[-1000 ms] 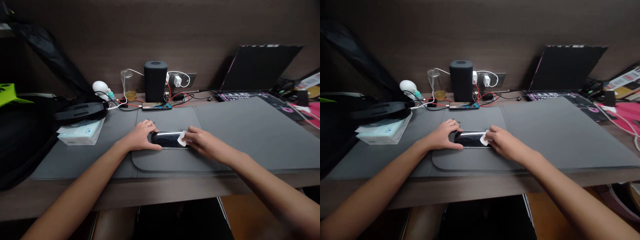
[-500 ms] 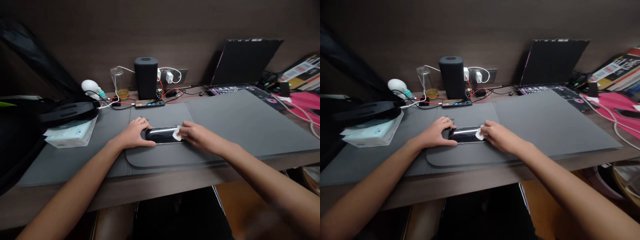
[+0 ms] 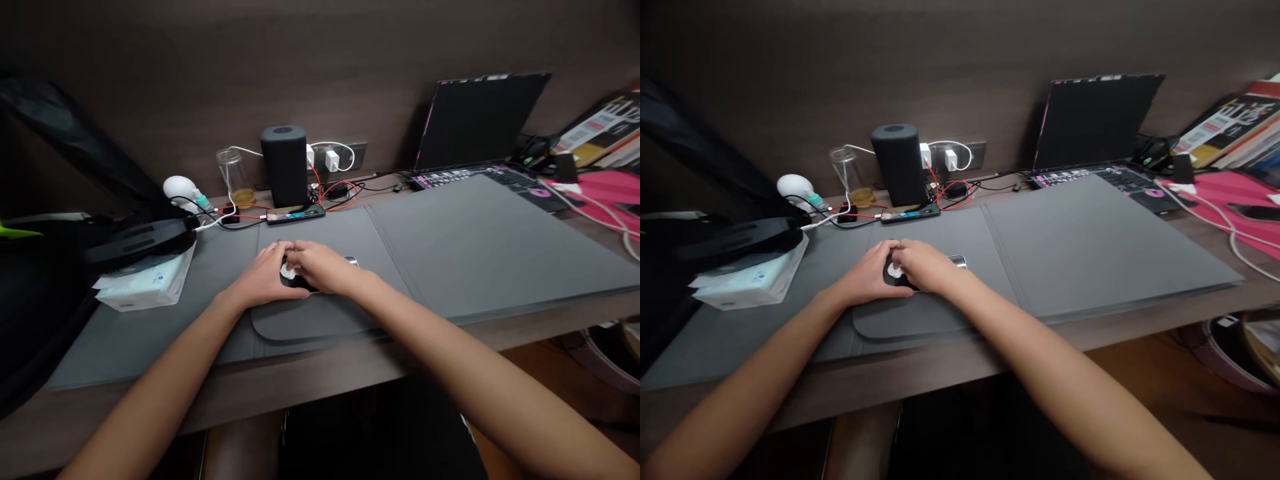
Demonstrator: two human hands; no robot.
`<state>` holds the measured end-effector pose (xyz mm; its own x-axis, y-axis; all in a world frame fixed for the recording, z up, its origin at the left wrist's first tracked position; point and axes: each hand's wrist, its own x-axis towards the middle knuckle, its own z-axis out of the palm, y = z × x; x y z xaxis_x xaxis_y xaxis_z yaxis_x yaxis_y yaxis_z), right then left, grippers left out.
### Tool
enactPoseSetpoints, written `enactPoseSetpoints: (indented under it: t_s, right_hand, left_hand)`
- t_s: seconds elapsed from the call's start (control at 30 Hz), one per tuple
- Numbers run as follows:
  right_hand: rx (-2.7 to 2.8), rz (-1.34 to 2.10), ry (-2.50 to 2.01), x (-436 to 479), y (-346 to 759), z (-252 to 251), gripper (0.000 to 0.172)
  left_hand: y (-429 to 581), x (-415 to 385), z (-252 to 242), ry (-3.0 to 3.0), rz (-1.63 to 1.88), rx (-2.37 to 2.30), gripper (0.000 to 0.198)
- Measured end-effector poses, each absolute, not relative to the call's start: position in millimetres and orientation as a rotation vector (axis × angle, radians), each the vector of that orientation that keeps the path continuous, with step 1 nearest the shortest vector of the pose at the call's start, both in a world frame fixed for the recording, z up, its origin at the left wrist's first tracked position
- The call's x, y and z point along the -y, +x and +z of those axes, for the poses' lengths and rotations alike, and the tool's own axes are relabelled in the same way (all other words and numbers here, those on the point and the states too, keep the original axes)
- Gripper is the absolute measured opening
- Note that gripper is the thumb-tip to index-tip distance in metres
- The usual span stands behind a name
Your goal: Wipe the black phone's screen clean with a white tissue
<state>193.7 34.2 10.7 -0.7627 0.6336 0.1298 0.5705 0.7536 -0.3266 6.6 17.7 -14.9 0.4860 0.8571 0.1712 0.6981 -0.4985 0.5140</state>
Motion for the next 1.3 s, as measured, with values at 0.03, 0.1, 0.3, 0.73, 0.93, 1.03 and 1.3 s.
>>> enactPoseSetpoints:
  t_s: [0.03,0.1,0.3,0.73,0.93,1.03,1.3]
  right_hand:
    - [2.716,0.395,-0.929,-31,192,10,0.018]
    - [2.733,0.378,-0.907,-22,198,10,0.016]
    - [2.722,0.336,-1.077,-1,265,18,0.019]
    - [2.725,0.278,-1.101,-28,202,13,0.02]
    - [2.74,0.289,-1.051,-3,227,14,0.018]
    - [2.703,0.356,-1.1,3,264,19,0.021]
    - [2.655,0.344,-1.232,-20,272,20,0.023]
  left_hand:
    - [6,-17,-15,2.339,0.604,-1.308,0.08]
    - [7,-16,-14,2.334,0.604,-1.309,0.086]
    - [8,-16,-10,2.468,0.471,-1.245,0.06]
    - [8,-19,-9,2.503,0.476,-1.226,0.056]
    - [4,-18,-9,2.506,0.462,-1.161,0.058]
    - [3,-18,-8,2.498,0.453,-1.176,0.06]
    - [4,-19,-5,2.452,0.475,-1.178,0.059]
